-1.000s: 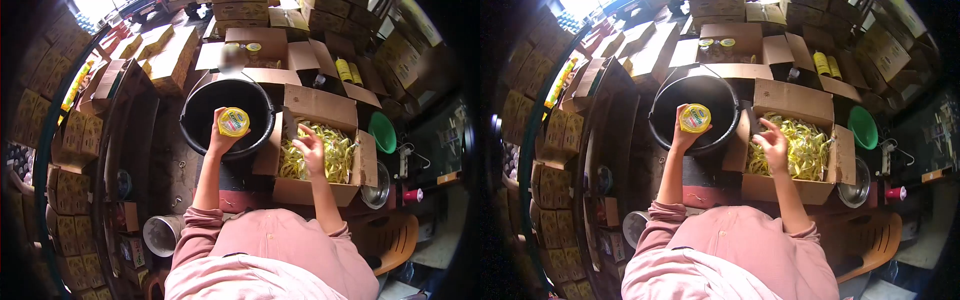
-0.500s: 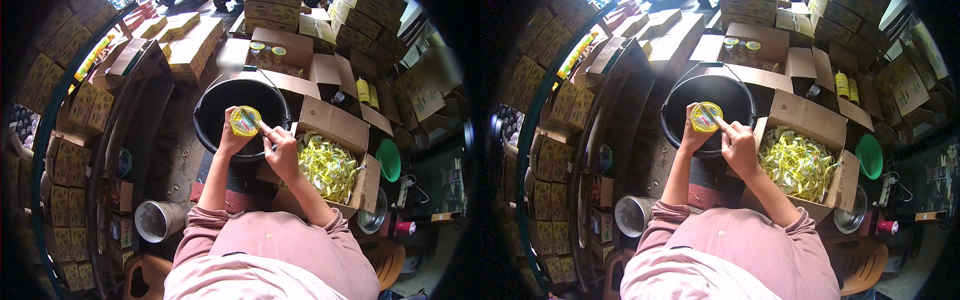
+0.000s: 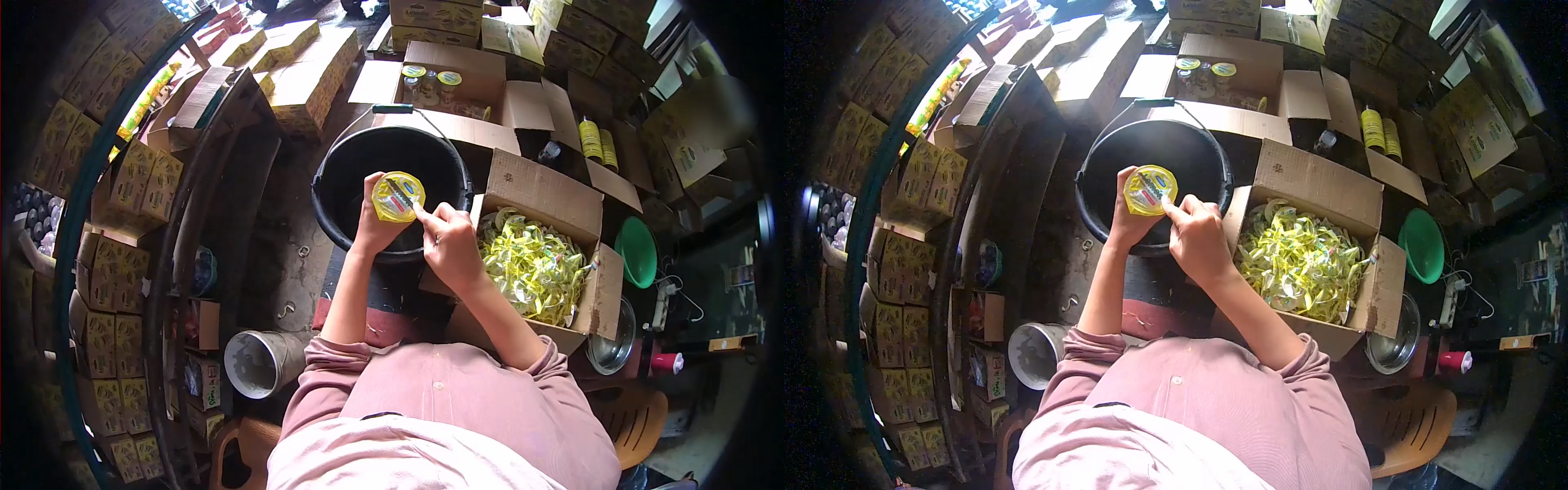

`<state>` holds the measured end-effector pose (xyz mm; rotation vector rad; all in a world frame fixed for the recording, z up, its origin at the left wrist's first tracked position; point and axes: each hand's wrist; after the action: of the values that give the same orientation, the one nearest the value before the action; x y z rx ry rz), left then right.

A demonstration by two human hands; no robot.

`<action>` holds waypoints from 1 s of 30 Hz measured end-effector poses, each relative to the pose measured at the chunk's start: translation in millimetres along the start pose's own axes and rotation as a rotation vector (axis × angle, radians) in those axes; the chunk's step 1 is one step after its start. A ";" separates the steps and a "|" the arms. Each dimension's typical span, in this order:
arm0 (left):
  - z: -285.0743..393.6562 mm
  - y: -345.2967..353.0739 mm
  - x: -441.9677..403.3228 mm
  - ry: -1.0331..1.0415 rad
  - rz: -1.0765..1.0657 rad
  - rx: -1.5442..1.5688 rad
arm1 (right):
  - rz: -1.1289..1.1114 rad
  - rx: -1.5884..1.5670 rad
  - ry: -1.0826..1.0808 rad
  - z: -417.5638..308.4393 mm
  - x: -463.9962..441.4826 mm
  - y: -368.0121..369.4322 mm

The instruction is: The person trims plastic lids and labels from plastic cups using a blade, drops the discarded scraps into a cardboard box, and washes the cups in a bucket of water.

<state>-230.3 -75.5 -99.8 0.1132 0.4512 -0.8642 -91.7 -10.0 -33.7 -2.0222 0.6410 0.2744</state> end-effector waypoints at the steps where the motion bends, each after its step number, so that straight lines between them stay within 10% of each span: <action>1: 0.4 -0.3 0.4 -0.006 0.002 0.002 | -0.006 0.006 -0.004 -0.1 0.4 0.7; 30: -3.3 -1.9 2.1 0.018 -0.020 -0.104 | -0.184 0.014 0.063 -1.9 -1.9 -16.7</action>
<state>-231.8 -77.2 -103.5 0.0213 0.5139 -0.8583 -84.4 -4.3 -19.6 -2.0669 0.4899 0.0974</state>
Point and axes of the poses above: each hand's wrist, its own x-axis away from the middle knuckle, its own y-axis out of the palm, z = x × y, and after that the axes turned 6 degrees about -z, right-handed
